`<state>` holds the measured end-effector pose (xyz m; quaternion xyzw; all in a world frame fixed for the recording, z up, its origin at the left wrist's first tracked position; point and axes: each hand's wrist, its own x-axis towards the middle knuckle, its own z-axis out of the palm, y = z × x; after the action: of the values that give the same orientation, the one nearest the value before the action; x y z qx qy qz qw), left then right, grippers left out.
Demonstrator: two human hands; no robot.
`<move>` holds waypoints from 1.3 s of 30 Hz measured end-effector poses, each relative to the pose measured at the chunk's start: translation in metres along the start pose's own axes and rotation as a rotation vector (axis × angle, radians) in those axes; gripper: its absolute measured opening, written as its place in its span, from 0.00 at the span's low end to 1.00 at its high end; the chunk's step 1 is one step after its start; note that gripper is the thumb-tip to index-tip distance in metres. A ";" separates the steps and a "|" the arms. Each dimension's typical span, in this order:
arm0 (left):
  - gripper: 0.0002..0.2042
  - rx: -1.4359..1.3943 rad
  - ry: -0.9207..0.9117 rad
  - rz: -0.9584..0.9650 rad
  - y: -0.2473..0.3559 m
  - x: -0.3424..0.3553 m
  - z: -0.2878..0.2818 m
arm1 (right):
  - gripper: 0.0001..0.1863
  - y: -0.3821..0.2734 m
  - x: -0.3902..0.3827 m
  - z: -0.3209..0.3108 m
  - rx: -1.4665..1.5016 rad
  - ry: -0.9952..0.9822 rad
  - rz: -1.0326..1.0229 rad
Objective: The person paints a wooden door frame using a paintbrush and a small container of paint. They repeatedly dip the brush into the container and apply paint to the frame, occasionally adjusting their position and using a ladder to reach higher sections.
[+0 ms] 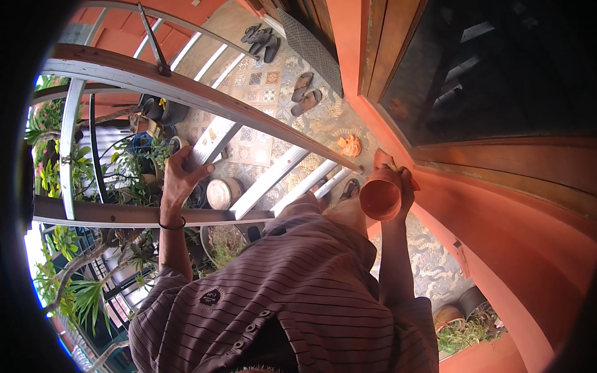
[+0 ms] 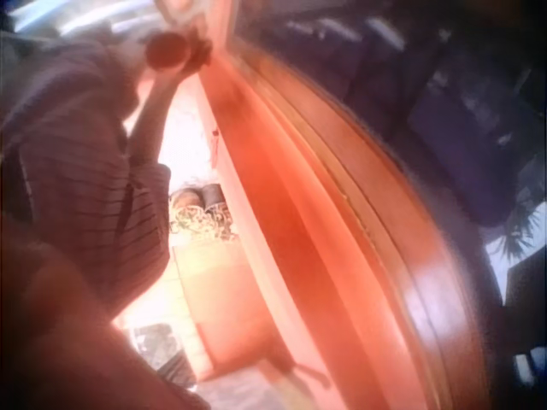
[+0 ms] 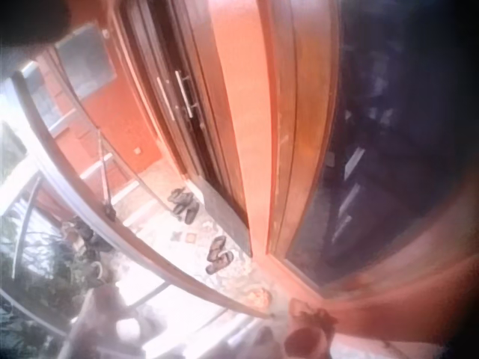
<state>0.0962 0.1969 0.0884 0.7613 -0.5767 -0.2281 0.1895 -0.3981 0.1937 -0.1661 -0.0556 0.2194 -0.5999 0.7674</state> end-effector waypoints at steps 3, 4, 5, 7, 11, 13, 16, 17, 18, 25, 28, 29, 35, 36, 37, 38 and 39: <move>0.24 -0.023 -0.018 -0.025 0.006 0.002 0.003 | 0.13 -0.002 0.007 0.001 -0.071 -0.028 0.016; 0.24 -0.015 -0.023 -0.030 0.009 0.002 0.002 | 0.13 -0.004 0.008 0.004 -0.063 -0.018 0.026; 0.24 -0.026 -0.034 -0.039 0.012 0.002 0.003 | 0.13 -0.006 0.008 0.007 -0.054 -0.009 0.036; 0.24 -0.049 -0.060 -0.052 0.019 0.002 0.004 | 0.12 -0.010 0.012 0.036 -0.058 0.071 0.032; 0.23 -0.039 -0.073 -0.038 0.027 -0.002 0.004 | 0.14 -0.015 0.019 0.079 -0.112 0.254 -0.006; 0.23 -0.056 -0.078 -0.054 0.035 -0.006 0.006 | 0.13 -0.018 0.020 0.082 -0.113 0.288 -0.008; 0.23 -0.029 -0.101 -0.036 0.033 -0.010 0.006 | 0.13 -0.019 0.017 0.085 -0.083 0.307 -0.003; 0.23 -0.012 -0.112 -0.023 0.031 -0.012 0.005 | 0.13 -0.019 0.019 0.079 -0.088 0.294 -0.004; 0.23 -0.035 -0.103 -0.028 0.030 -0.013 0.008 | 0.13 -0.019 0.020 0.072 -0.099 0.284 -0.004; 0.27 -0.058 -0.126 0.033 0.027 -0.017 0.011 | 0.15 -0.005 0.021 0.057 -0.127 0.343 -0.025; 0.29 0.030 -0.122 0.071 0.038 -0.016 0.012 | 0.19 0.001 0.015 0.042 -0.008 0.145 -0.026; 0.29 0.079 -0.110 0.091 0.038 -0.017 0.013 | 0.21 0.003 0.011 0.036 0.025 0.069 -0.017; 0.33 0.168 -0.003 0.128 0.028 -0.024 0.026 | 0.16 0.023 0.011 0.088 0.044 0.216 -0.134; 0.33 0.171 -0.002 0.129 0.027 -0.024 0.025 | 0.16 0.024 0.011 0.090 0.070 0.217 -0.142; 0.34 0.183 -0.003 0.129 0.031 -0.023 0.024 | 0.16 0.025 0.013 0.090 0.105 0.217 -0.146; 0.34 0.197 -0.002 0.139 0.034 -0.023 0.023 | 0.15 0.023 0.015 0.099 0.111 0.138 -0.106; 0.34 0.185 -0.022 0.140 0.036 -0.023 0.021 | 0.15 0.021 0.016 0.108 0.088 0.172 -0.128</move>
<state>0.0504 0.2090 0.0936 0.7310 -0.6489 -0.1684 0.1277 -0.3322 0.1652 -0.0805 0.0158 0.2537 -0.6593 0.7076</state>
